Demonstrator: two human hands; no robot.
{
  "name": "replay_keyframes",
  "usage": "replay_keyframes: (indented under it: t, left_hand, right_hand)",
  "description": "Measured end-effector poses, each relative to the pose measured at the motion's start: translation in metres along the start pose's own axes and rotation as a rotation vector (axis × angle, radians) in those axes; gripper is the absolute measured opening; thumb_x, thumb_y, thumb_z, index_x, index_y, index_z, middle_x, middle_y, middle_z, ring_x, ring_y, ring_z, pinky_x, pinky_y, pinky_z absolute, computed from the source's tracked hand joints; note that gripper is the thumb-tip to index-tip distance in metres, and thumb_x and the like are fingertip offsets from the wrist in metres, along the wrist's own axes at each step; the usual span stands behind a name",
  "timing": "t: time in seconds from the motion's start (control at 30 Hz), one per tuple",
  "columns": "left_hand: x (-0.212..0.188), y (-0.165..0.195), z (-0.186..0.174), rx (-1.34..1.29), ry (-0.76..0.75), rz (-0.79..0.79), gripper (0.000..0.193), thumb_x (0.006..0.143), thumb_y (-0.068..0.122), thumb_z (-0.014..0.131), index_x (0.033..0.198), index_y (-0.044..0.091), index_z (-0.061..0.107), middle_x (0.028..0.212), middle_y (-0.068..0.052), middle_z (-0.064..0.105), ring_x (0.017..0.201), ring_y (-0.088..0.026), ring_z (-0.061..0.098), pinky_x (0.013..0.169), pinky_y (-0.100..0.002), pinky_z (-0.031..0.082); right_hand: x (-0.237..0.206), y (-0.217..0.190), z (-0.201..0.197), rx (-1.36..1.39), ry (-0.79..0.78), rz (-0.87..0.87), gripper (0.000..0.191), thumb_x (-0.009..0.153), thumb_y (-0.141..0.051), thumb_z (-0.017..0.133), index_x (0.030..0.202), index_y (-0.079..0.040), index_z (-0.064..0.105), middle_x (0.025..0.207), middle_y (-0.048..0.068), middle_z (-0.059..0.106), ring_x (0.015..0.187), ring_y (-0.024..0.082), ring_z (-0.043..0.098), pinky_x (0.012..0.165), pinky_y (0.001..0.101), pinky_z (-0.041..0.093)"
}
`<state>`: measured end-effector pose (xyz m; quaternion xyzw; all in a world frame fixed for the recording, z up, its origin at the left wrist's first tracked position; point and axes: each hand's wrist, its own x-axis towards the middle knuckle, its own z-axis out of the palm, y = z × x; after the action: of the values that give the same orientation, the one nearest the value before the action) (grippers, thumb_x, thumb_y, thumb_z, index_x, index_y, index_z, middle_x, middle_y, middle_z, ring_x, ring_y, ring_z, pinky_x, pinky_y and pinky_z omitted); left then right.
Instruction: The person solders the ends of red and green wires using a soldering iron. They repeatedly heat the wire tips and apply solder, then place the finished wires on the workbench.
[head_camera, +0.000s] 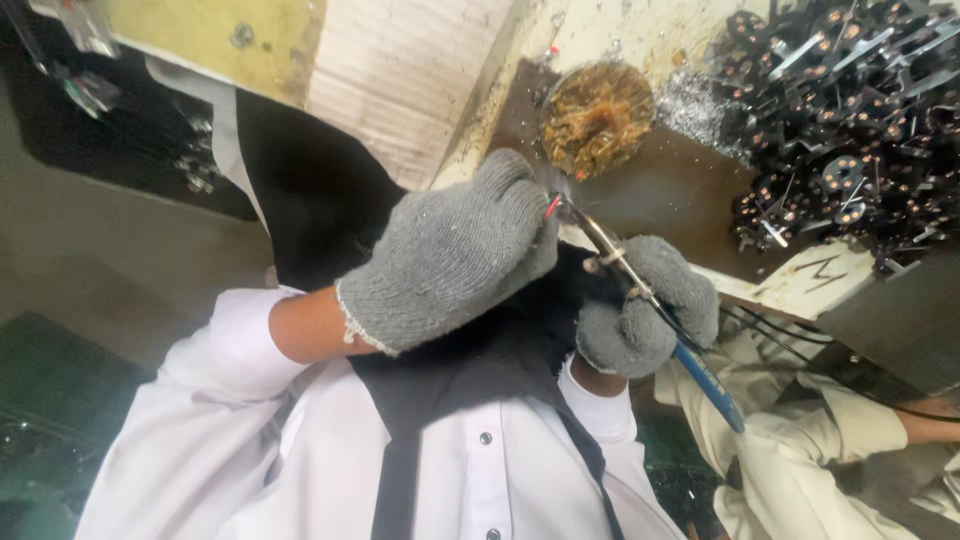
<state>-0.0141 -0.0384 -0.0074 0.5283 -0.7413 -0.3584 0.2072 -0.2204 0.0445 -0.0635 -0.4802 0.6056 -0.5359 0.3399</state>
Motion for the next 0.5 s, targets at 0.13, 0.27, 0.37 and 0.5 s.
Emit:
replay_keyframes:
  t: [0.13,0.27,0.37,0.5]
  left_hand:
    - [0.002,0.0,-0.001,0.013,0.075,0.027,0.016,0.096,0.019,0.069,0.097,0.005,0.062,0.101,-0.011,0.062,0.069,-0.027,0.067,0.055,-0.039,0.052]
    - [-0.001,-0.002,-0.001,-0.028,0.002,0.018,0.02,0.098,0.022,0.071,0.101,0.004,0.063,0.101,-0.012,0.061,0.071,-0.027,0.068,0.054,-0.04,0.051]
    - [-0.002,-0.001,-0.002,-0.023,-0.001,-0.013,0.02,0.097,0.022,0.071,0.099,0.004,0.063,0.1,-0.012,0.06,0.071,-0.028,0.067,0.055,-0.04,0.05]
    - [0.003,0.0,-0.003,-0.003,0.027,0.007,0.019,0.094,0.022,0.071,0.094,0.006,0.062,0.097,-0.013,0.059,0.067,-0.028,0.066,0.052,-0.041,0.05]
  right_hand:
    - [0.004,-0.003,0.006,0.01,-0.004,-0.071,0.035,0.096,-0.03,0.073,0.106,0.003,0.067,0.095,0.017,0.069,0.084,0.03,0.069,0.086,0.0407,0.058]
    - [0.01,-0.008,0.016,0.043,-0.041,-0.13,0.035,0.096,-0.031,0.068,0.1,0.003,0.07,0.089,0.016,0.07,0.079,0.031,0.069,0.081,0.0386,0.057]
    - [0.016,-0.013,0.019,-0.195,-0.128,-0.295,0.026,0.093,-0.023,0.068,0.087,0.002,0.067,0.076,0.016,0.064,0.071,0.033,0.068,0.066,0.0372,0.056]
    - [0.025,-0.018,0.018,-0.155,-0.174,-0.306,0.025,0.1,-0.019,0.066,0.091,0.004,0.066,0.079,0.017,0.068,0.072,0.033,0.071,0.068,0.0402,0.06]
